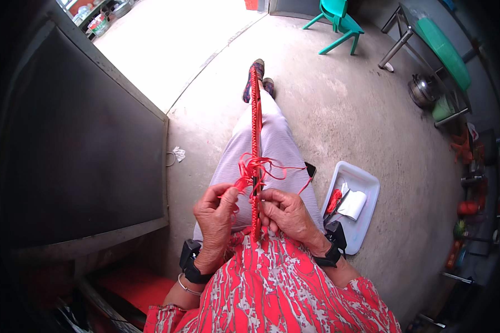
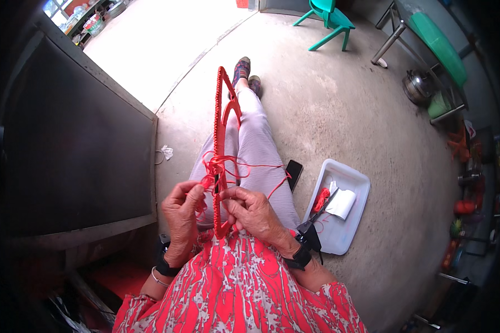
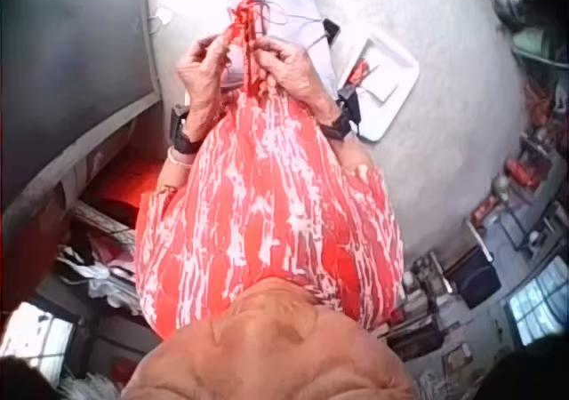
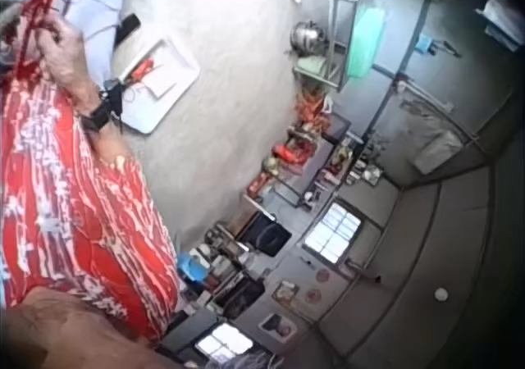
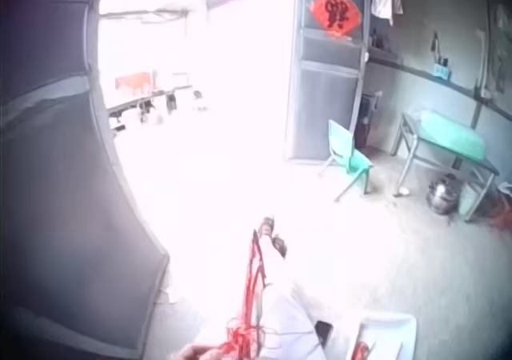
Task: The person is wrapping and weaving a red cord around a red frame structure to create a woven surface.
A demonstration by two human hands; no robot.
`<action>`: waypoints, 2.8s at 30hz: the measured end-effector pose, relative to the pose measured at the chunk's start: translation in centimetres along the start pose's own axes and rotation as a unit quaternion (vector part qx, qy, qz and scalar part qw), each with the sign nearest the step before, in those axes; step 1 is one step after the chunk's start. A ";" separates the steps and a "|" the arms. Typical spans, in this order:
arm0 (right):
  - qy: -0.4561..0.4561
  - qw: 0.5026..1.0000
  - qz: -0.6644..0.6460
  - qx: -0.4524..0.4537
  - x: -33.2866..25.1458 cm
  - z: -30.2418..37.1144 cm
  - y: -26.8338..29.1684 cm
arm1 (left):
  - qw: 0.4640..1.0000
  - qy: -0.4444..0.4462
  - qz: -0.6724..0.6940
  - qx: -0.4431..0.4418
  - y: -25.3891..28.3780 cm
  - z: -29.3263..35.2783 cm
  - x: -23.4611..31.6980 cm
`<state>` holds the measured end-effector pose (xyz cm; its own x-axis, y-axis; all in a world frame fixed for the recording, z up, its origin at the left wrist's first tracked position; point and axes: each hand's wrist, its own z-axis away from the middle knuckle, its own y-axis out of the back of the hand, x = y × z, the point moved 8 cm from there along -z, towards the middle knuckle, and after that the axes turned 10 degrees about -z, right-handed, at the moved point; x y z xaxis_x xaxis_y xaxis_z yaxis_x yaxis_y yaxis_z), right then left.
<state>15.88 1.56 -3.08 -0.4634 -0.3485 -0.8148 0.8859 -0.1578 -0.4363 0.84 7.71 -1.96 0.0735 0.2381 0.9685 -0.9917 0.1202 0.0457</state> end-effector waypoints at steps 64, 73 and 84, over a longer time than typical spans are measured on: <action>0.286 0.939 -0.176 0.079 -10.4 1.5 3.3 | 0.871 0.207 0.291 -0.337 -7.3 3.6 0.2; 0.184 0.928 -0.260 0.195 -9.0 10.9 22.6 | 0.859 0.206 0.334 -0.329 -6.4 3.3 0.3; 0.088 0.949 -0.089 0.290 -2.9 11.6 25.1 | 0.861 0.207 0.326 -0.330 -6.5 3.2 0.3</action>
<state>39.67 -12.13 -7.26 -0.5579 -0.1172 -0.8216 0.6338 -0.6993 -0.3306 7.00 3.93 -1.18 -0.3097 0.7700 0.5578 -0.5698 0.3194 -0.7572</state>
